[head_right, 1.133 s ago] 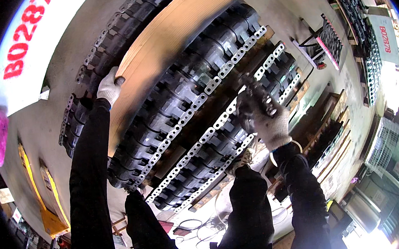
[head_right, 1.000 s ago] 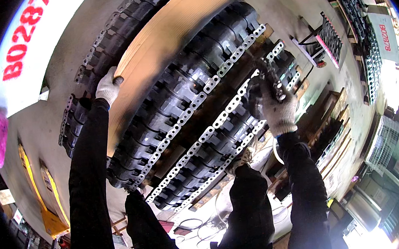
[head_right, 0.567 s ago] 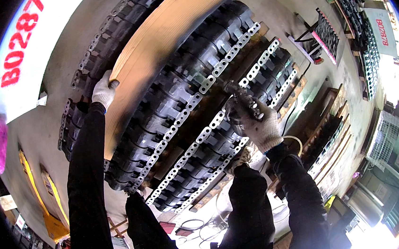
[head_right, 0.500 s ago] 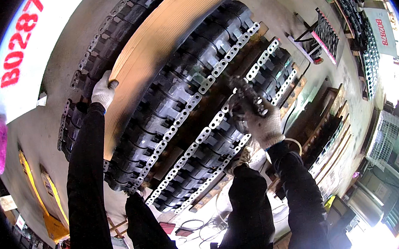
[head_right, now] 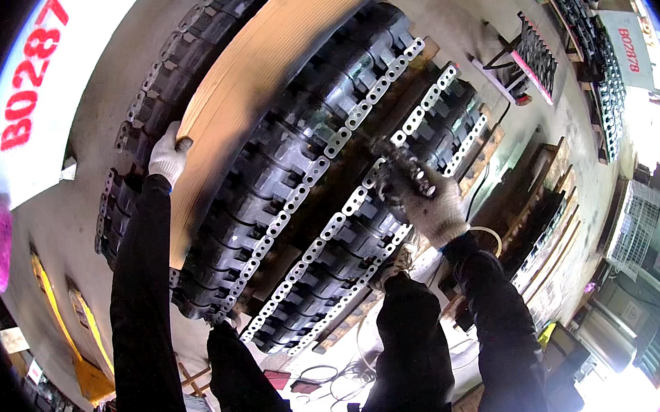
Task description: The person sprays a long, curved wooden plank with a handheld spray gun in a workshop. They repeatedly pick up the plank, spray it, and place it back onto a rack of metal parts, handling the item one at a time.
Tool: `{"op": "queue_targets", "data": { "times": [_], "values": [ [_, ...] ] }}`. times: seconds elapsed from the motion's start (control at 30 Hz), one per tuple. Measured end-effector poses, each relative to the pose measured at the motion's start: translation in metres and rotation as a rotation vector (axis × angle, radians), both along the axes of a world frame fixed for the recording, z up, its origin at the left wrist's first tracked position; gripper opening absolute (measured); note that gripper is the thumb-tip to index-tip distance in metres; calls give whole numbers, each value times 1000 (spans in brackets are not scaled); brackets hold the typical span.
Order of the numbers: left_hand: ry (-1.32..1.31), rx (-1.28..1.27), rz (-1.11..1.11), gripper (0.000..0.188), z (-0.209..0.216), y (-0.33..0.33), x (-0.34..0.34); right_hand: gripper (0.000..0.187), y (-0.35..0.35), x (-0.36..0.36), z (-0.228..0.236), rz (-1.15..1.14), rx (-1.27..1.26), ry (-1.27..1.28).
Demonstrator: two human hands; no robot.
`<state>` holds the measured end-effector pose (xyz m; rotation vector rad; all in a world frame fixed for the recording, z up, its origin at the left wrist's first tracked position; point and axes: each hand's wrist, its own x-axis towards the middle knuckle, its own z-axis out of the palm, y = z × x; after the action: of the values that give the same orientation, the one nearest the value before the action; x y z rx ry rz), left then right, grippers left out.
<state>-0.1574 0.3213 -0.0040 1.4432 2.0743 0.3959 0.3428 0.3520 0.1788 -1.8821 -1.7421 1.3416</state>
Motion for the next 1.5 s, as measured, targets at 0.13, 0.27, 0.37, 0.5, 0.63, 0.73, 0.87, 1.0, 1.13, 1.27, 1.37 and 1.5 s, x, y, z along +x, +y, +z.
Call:
{"op": "queue_targets", "data": {
  "times": [0.13, 0.27, 0.37, 0.5, 0.63, 0.73, 0.87, 1.0, 1.13, 1.27, 1.37, 1.5],
  "values": [
    [26, 69, -19, 33, -6, -1, -1, 25, -1, 2, -11, -416, -203, 452],
    [16, 14, -5, 33, 1, -3, -5, 24, 38, 5, -5, -224, 237, -63],
    [33, 50, -8, 33, 2, 1, 1, 29, 78, 19, -8, -208, 417, -243],
    [16, 18, -6, 34, 5, 3, 3, 31, 105, 18, 0, -256, 424, -351],
    [54, 38, -5, 34, -1, -2, -2, 24, 78, -6, 11, -184, 366, -74],
    [35, -23, 0, 34, 7, 0, 0, 29, 48, -15, 20, -102, 138, 17],
    [27, -19, -17, 35, 8, 7, 7, 27, 37, -12, 5, -289, 98, 297],
    [53, -9, -12, 34, 13, -1, 0, 27, 52, -17, 9, -217, 272, 32],
    [44, -26, -18, 35, 4, 3, 1, 29, 50, -26, 14, -171, 343, -14],
    [29, -78, -14, 36, 7, 3, 0, 26, 13, -41, 21, -63, 207, -26],
    [29, -66, -20, 36, 13, 3, 2, 25, -15, -63, 32, -172, -146, 329],
    [61, -3, -38, 40, 1, 0, -3, 24, -48, -87, 39, 176, 68, 29]
  ]
}}
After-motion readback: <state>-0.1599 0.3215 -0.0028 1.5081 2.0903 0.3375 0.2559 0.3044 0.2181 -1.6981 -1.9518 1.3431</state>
